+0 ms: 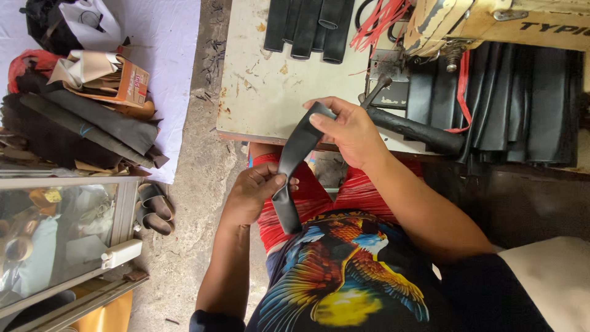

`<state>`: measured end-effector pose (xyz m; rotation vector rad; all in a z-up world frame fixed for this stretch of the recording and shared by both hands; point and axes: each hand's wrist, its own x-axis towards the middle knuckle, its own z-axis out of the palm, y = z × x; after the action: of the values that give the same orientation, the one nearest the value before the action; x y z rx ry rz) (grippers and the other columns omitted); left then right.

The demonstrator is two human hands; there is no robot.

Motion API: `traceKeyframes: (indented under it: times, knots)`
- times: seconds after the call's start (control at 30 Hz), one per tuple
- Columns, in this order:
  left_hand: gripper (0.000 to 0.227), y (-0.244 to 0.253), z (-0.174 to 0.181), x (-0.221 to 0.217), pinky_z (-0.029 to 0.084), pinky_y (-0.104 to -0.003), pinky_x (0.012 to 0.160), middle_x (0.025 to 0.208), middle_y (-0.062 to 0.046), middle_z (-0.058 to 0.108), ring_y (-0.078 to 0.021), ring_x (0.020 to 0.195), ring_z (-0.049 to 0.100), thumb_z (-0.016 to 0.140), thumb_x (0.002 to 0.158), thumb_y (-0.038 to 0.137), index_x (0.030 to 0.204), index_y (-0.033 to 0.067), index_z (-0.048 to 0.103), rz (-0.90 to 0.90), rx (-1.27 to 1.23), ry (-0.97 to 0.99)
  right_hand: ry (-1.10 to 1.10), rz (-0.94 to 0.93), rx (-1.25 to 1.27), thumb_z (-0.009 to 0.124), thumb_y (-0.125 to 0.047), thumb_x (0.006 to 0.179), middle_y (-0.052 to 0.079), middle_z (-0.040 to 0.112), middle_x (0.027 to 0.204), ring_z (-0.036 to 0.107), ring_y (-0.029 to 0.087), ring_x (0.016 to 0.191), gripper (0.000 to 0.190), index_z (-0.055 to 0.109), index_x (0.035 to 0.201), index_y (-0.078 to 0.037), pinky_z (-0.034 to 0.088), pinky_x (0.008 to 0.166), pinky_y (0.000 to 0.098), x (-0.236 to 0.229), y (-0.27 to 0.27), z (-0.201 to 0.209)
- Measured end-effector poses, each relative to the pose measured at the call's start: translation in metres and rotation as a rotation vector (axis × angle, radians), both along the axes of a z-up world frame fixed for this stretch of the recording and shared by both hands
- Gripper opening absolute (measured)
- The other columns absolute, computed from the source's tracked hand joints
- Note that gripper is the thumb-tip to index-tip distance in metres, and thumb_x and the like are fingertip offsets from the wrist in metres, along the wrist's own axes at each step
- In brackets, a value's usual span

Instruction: The person folds a black strap and secures it with a red rubber band. They then use a hammer to tap the strap on the table. The person repeats the folding and securing process with another strap.

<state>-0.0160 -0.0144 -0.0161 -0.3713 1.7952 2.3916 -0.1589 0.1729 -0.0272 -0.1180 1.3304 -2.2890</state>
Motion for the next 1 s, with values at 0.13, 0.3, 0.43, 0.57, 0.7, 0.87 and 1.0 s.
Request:
traceKeyframes:
  times: [0.13,0.3,0.43,0.57,0.7,0.87,1.0]
  knots:
    - [0.02,-0.008,-0.014,-0.012,0.058,-0.024,0.057,0.079,-0.015,0.069,-0.0153,0.066,0.068,0.073,0.093,0.011,0.101,-0.0076,0.07,0.178,0.062,0.062,0.141,0.264,0.187,0.071,-0.029,0.095,0.027,0.07,0.111,0.072,0.037,0.101,0.057,0.055,0.137,0.008,0.062,0.093,0.0455,0.021,-0.004,0.014]
    - [0.024,0.002,-0.006,-0.026,0.059,-0.028,0.072,0.094,-0.021,0.073,-0.0217,0.082,0.073,0.072,0.095,0.016,0.105,-0.0052,0.07,0.358,0.159,0.107,0.342,0.509,0.324,0.088,-0.021,0.083,0.008,0.075,0.088,0.069,0.016,0.085,0.035,0.073,0.109,-0.004,0.059,0.079,0.032,0.056,-0.017,-0.004]
    - [0.026,0.003,-0.015,-0.027,0.059,-0.031,0.081,0.097,-0.019,0.073,-0.0221,0.088,0.072,0.071,0.096,0.018,0.109,-0.0046,0.07,0.405,0.147,0.111,0.343,0.48,0.371,0.083,-0.017,0.087,0.011,0.075,0.082,0.068,0.017,0.078,0.024,0.074,0.105,-0.005,0.058,0.073,0.0322,0.056,-0.022,-0.015]
    - [0.021,-0.001,-0.01,-0.025,0.059,-0.032,0.083,0.096,-0.016,0.073,-0.0182,0.089,0.067,0.072,0.097,0.014,0.112,-0.0012,0.072,0.358,-0.112,0.099,0.342,0.422,0.44,0.084,-0.02,0.085,0.009,0.072,0.075,0.065,0.015,0.072,0.022,0.075,0.098,-0.006,0.057,0.066,0.0304,0.054,-0.032,0.003]
    - [0.021,-0.009,-0.003,-0.024,0.057,-0.031,0.082,0.089,-0.012,0.069,-0.0162,0.086,0.062,0.075,0.095,0.013,0.111,-0.0009,0.071,0.295,-0.227,0.142,0.382,0.375,0.489,0.082,-0.02,0.087,0.005,0.068,0.067,0.058,0.012,0.065,0.013,0.074,0.087,-0.01,0.049,0.059,0.0256,0.052,-0.037,0.017]
    - [0.02,-0.018,-0.006,-0.023,0.056,-0.029,0.075,0.083,-0.01,0.065,-0.0152,0.079,0.059,0.077,0.094,0.016,0.101,-0.001,0.071,0.281,-0.219,0.137,0.445,0.374,0.497,0.076,-0.014,0.091,0.011,0.07,0.07,0.06,0.015,0.066,0.007,0.075,0.088,-0.008,0.049,0.061,0.0284,0.056,-0.03,0.01]
    - [0.021,-0.018,-0.005,-0.024,0.055,-0.028,0.074,0.083,-0.007,0.063,-0.0136,0.079,0.058,0.075,0.096,0.021,0.1,0.0006,0.07,0.305,-0.144,0.129,0.527,0.41,0.473,0.077,-0.016,0.091,0.018,0.072,0.075,0.064,0.022,0.07,0.014,0.072,0.093,-0.004,0.053,0.065,0.0357,0.056,-0.027,0.019]
